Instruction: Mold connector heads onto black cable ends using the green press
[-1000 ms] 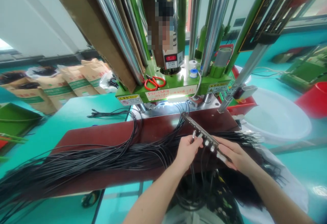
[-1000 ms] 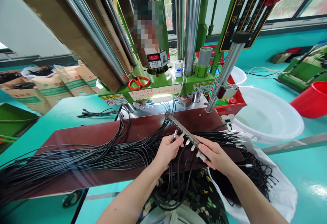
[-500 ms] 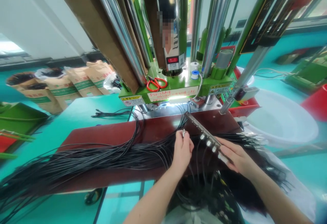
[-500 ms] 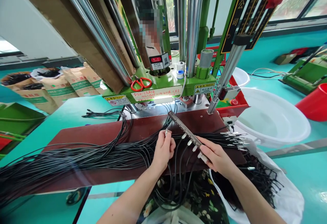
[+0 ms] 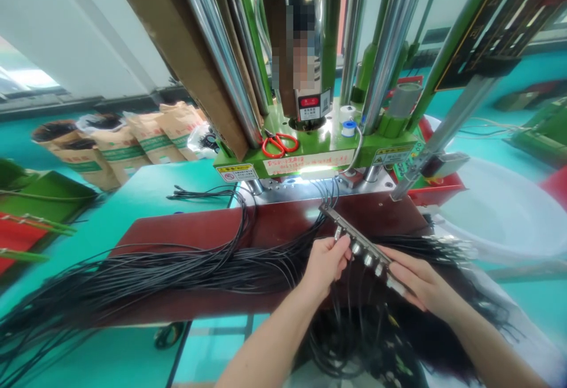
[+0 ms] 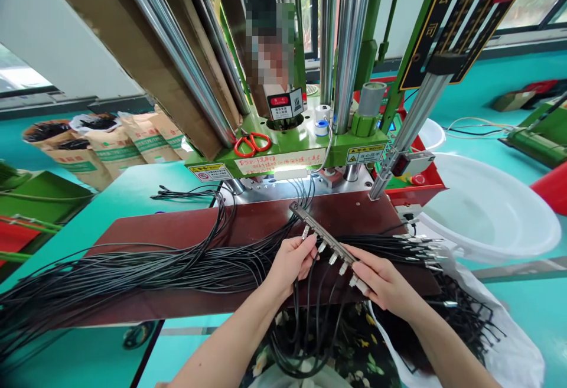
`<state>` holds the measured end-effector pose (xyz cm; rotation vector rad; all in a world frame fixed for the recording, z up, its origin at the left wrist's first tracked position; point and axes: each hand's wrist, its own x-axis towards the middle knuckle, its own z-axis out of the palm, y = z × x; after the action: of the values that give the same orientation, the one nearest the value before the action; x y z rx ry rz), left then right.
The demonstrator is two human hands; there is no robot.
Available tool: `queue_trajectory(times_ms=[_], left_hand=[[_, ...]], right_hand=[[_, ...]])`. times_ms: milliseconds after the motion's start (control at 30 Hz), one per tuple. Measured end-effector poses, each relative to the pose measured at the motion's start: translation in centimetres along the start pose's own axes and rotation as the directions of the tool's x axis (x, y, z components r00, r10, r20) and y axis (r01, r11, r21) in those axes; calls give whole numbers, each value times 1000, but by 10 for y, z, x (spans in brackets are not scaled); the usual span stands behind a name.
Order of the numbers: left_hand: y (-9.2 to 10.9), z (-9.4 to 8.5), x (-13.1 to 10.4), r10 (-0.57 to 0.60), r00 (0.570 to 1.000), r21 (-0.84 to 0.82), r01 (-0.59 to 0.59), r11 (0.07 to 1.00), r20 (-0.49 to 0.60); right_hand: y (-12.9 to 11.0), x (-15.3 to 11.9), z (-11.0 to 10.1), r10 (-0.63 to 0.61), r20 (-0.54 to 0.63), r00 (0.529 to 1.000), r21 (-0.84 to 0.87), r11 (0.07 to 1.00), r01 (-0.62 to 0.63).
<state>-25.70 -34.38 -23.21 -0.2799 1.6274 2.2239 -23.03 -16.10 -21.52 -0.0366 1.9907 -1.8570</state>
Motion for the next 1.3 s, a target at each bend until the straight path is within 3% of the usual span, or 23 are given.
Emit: queue_trajectory(times_ms=[167, 400, 567, 667, 1133, 1200, 1300], left_hand=[[-1, -2, 2, 2, 1000, 10, -2, 1000, -11], [-7, 0, 4, 35, 997, 13, -35, 999, -63], [1, -8, 0, 164, 986, 258, -169, 951, 40], [7, -17, -4, 168, 981, 341, -192, 920, 99], [15, -29, -1, 59, 960, 174, -109, 979, 272], [14, -31, -1, 74, 958, 134, -115, 984, 277], [13, -32, 0, 65, 971, 103, -91, 990, 229]], right_hand=[[3, 2, -2, 3, 26, 1000, -40, 999, -2], [11, 7, -8, -14, 159, 987, -162, 986, 40], [5, 2, -4, -11, 60, 998, -67, 998, 15], [2, 1, -4, 0, 31, 1000, -39, 999, 1], [4, 5, -10, 38, 137, 990, -142, 990, -19], [2, 6, -11, -5, 182, 983, -199, 979, 41], [-2, 9, -12, -149, 248, 957, -318, 921, 225]])
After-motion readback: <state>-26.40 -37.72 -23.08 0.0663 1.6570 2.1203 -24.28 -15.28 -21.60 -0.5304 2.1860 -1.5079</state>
